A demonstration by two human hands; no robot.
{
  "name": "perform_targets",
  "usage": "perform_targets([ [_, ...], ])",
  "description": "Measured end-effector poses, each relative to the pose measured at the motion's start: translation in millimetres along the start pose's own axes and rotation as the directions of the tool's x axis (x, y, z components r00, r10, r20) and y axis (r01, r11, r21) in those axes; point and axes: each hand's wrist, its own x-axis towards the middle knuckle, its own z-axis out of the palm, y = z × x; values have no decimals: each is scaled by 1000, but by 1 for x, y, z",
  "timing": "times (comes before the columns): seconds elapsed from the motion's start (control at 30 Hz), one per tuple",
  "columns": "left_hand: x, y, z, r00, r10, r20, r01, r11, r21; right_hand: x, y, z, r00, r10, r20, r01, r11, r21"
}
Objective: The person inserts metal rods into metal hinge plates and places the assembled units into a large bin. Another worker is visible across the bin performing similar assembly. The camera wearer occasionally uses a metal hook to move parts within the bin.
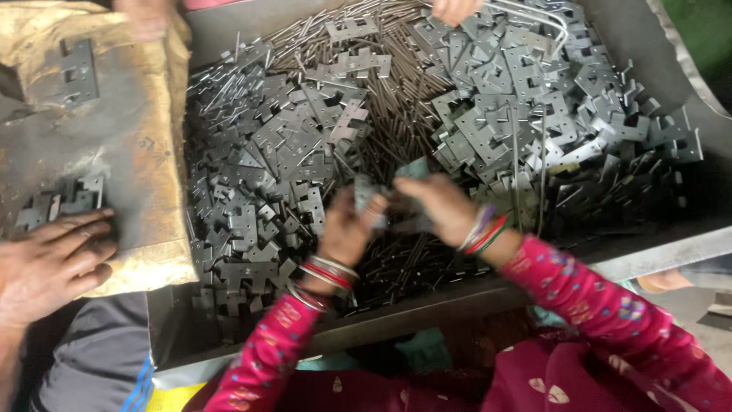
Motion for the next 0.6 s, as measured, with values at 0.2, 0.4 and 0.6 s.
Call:
perform_targets([
  [0.2,-19,20,-5,976,217,-24,-169,819,548,-4,25,10,863,-353,360,490,758,-432],
  [0.4,15,44,-125,865,489,-112,6,214,977,34,-40,-84,710,-693,129,-156,-332,-930],
  [0.6,23,38,-281,730,579,-363,561,-205,802,63,-69,-152,680,-728,88,-132,-239,-962],
])
